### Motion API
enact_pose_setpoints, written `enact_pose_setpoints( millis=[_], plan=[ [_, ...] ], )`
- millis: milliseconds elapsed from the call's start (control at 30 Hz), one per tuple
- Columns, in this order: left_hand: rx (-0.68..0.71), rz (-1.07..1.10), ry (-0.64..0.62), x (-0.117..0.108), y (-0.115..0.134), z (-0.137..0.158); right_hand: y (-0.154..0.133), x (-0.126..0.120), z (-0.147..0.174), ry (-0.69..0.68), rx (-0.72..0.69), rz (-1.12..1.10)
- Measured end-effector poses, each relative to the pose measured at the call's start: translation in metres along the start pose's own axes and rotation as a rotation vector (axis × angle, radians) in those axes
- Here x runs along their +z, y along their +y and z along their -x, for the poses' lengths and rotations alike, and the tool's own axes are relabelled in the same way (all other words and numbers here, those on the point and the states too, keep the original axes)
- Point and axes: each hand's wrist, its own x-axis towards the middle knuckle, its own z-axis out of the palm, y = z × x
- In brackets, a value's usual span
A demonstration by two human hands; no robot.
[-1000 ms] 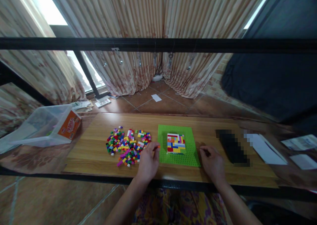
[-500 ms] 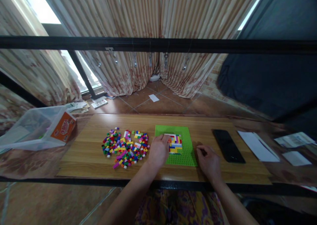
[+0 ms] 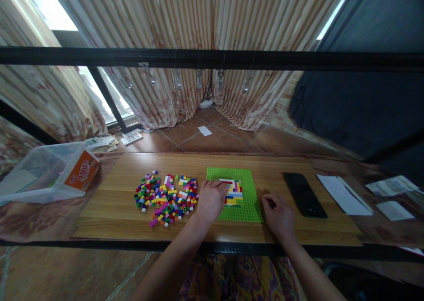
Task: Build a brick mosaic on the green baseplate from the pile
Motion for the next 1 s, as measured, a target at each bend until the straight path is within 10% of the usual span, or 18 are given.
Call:
enact_pose_setpoints(
  millis=[1000],
  plan=[
    [0.000, -0.321, 0.031, 0.022, 0.029, 0.023, 0.007, 0.003, 0.002, -0.012, -0.040, 0.012]
  ],
)
